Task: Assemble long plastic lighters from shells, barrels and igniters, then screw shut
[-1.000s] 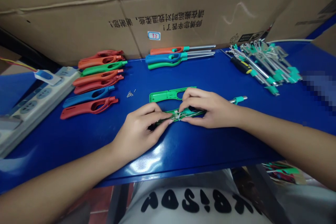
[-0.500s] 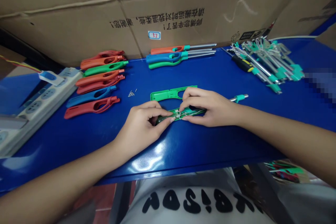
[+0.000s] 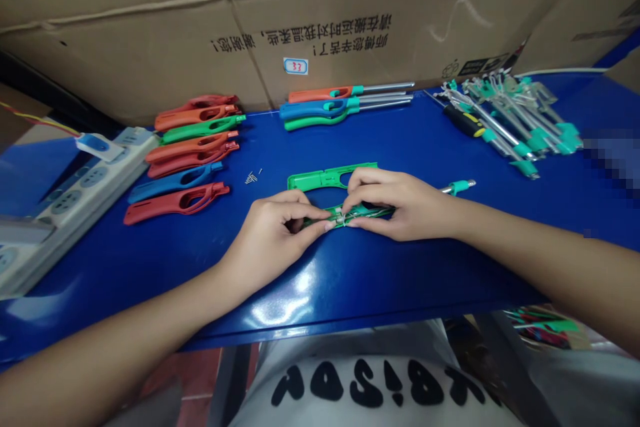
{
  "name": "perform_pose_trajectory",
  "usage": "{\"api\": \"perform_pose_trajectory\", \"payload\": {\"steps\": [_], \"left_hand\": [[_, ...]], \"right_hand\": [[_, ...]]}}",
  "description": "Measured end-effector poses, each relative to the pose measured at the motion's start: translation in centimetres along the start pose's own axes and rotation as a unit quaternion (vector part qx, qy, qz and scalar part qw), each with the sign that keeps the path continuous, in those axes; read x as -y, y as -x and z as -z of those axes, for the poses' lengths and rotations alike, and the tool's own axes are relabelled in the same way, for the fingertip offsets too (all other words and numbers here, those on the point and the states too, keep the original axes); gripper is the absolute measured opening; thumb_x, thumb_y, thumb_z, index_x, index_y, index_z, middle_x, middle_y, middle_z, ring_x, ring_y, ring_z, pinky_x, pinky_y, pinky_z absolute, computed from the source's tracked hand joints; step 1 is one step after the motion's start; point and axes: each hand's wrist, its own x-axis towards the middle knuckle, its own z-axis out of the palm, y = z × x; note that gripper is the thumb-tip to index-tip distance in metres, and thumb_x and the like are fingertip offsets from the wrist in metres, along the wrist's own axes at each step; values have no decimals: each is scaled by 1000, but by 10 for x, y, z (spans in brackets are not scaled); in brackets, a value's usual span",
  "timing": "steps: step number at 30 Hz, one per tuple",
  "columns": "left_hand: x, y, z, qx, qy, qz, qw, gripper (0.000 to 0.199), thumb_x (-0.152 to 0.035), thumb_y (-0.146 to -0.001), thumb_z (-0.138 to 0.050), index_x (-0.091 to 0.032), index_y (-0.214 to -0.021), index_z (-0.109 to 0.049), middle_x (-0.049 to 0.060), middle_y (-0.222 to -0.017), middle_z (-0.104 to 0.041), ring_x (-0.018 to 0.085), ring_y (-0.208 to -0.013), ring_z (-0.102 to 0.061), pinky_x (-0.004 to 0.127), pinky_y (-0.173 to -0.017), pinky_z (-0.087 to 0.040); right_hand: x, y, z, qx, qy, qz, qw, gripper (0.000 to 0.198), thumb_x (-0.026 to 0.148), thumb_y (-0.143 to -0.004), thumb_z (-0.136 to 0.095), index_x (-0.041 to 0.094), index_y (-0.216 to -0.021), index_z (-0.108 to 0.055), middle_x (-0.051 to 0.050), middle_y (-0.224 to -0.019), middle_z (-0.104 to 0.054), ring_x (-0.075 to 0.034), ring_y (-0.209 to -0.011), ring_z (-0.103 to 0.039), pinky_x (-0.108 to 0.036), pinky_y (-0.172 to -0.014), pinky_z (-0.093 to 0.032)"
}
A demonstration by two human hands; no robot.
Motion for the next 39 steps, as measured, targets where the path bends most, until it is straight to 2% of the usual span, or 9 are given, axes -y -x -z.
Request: {"api": "perform_pose_trajectory", "payload": {"steps": [6, 9, 12, 15, 18, 23, 27, 31, 39], "left_hand": [[-5, 2, 6, 20, -36, -22, 999, 16, -22, -84, -79, -20, -99, -81, -1, -79, -67, 7, -58, -56, 21, -58, -48], [-7, 3, 17, 54, -22, 3, 998, 22, -23, -83, -80, -20, -104, -80, -1, -78, -67, 8, -58, -59, 20, -56, -51], [-8, 2, 32, 103, 19, 31, 994, 28, -24, -81, -80, -20, -110, -78, 2, -88, -70, 10, -63, -65, 20, -58, -56], [-9, 1, 42, 121, 4, 6, 993, 32, -23, -81, -80, -23, -113, -77, 3, -99, -72, 10, -67, -66, 21, -60, -56], [-10, 2, 42, 115, -33, -25, 992, 28, -23, -83, -79, -23, -111, -78, 3, -100, -75, 11, -69, -66, 22, -63, -56], [-7, 6, 30, 77, -58, -35, 995, 23, -18, -85, -77, -23, -107, -80, 0, -86, -78, 12, -67, -68, 22, -65, -55], [-3, 7, 20, 35, 31, 60, 997, 21, -19, -79, -82, -24, -99, -81, -1, -78, -79, 12, -59, -67, 21, -57, -54], [2, 5, 13, 26, 158, 154, 975, 22, -19, -75, -83, -18, -97, -80, 4, -78, -80, 14, -58, -70, 22, -53, -56], [1, 2, 7, 0, 199, 162, 966, 16, -18, -72, -84, -16, -86, -79, 3, -73, -78, 12, -55, -69, 22, -54, -59]], "right_hand": [[1, 0, 2, 14, 29, -6, 999, 21, 27, -89, -68, 21, -109, -70, -7, -109, -60, -17, -91, -62, -30, -78, -48], [2, 0, 2, 19, 29, -13, 999, 21, 26, -89, -68, 21, -109, -70, -7, -111, -59, -17, -91, -61, -30, -78, -48], [2, 1, 2, 19, 23, -13, 999, 21, 24, -89, -68, 22, -109, -69, -6, -110, -59, -16, -91, -61, -29, -78, -48], [2, 2, 2, 20, 22, -12, 999, 21, 24, -88, -68, 23, -110, -69, -6, -109, -59, -17, -93, -61, -29, -78, -47], [1, 3, 3, 20, 24, -13, 999, 22, 24, -89, -67, 23, -110, -68, -6, -110, -59, -17, -94, -61, -29, -78, -47], [2, 2, 3, 23, 23, -14, 999, 22, 24, -89, -67, 22, -110, -69, -6, -109, -59, -17, -93, -61, -28, -76, -47], [2, 2, 3, 21, 23, -19, 999, 19, 24, -89, -67, 23, -107, -69, -6, -107, -60, -16, -89, -61, -28, -74, -47], [1, 3, 4, 21, 22, -22, 999, 18, 25, -90, -66, 22, -107, -69, -6, -108, -61, -16, -90, -61, -27, -75, -46], [-2, 3, 5, 16, 20, -14, 1000, 17, 27, -91, -67, 21, -106, -69, -5, -106, -62, -15, -91, -62, -27, -77, -46]]}}
